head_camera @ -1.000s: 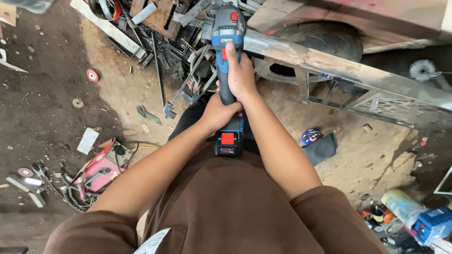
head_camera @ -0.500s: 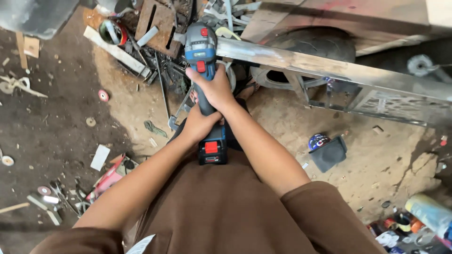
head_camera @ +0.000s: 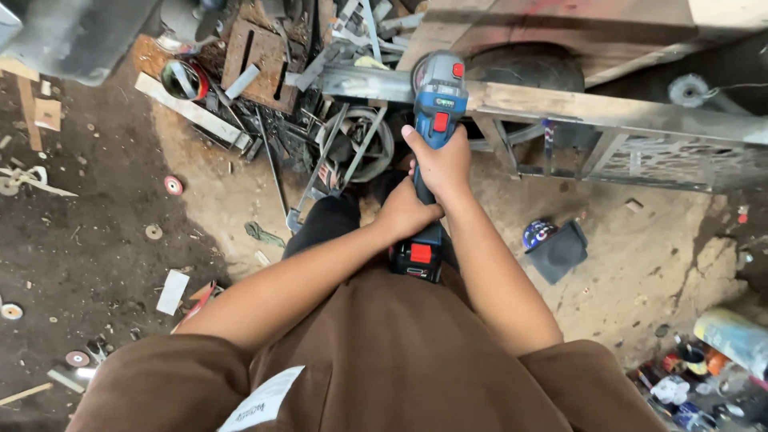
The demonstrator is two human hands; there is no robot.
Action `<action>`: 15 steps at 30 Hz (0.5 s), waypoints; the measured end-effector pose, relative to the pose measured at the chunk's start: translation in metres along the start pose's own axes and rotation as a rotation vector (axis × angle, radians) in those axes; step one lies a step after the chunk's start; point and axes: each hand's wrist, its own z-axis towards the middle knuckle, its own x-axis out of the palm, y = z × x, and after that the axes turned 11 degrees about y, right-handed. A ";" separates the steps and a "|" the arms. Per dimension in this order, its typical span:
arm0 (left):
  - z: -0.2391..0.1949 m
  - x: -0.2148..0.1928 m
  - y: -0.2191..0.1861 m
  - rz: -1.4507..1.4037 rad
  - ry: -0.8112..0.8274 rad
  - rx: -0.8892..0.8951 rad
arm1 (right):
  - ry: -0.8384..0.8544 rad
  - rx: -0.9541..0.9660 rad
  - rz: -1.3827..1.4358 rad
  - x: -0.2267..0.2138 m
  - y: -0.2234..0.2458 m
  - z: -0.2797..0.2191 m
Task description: Using a cordless angle grinder to smooth the edges and welded joints of a metal frame.
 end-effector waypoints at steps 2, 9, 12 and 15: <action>-0.003 0.002 -0.010 -0.017 0.014 -0.027 | 0.010 0.018 -0.130 -0.004 -0.006 0.002; 0.013 0.005 0.025 -0.118 0.018 -0.015 | 0.031 0.047 -0.204 0.010 -0.020 0.011; 0.009 -0.002 0.022 -0.141 -0.010 -0.025 | 0.066 0.055 -0.302 0.018 -0.016 0.013; 0.003 -0.012 0.019 -0.165 -0.054 -0.034 | 0.103 0.068 -0.461 0.029 -0.012 0.017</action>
